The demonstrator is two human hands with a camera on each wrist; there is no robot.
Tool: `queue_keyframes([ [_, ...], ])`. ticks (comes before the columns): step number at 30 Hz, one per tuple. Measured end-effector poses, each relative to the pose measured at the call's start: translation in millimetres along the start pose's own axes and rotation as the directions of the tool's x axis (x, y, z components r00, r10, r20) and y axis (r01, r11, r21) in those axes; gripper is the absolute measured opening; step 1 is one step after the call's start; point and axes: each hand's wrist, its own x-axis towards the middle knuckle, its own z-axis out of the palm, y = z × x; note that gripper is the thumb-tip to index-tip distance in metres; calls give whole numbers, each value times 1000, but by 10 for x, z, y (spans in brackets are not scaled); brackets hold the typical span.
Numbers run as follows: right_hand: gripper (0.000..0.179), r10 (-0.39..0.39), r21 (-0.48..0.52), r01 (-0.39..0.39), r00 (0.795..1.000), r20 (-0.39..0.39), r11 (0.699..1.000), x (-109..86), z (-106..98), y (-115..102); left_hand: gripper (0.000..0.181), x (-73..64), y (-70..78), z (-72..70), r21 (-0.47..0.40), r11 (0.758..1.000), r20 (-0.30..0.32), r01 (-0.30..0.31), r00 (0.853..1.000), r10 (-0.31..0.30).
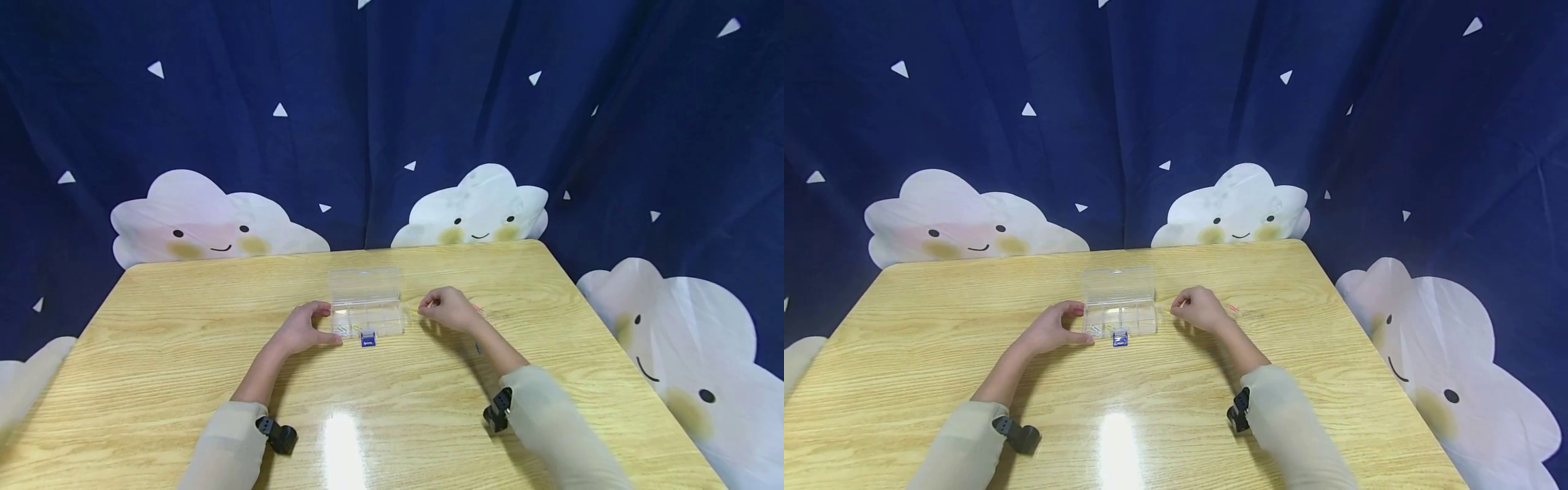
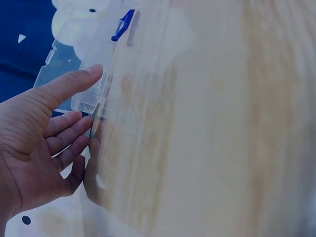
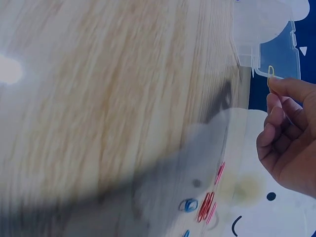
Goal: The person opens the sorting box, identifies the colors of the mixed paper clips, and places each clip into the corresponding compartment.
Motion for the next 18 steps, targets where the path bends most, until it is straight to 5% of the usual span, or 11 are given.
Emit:
queue_keyframes([
  [18,12,-47,-25,47,999,1,999,86,132,-253,76,-10,2,-13,-2,1000,4,-6,1000,6],
])
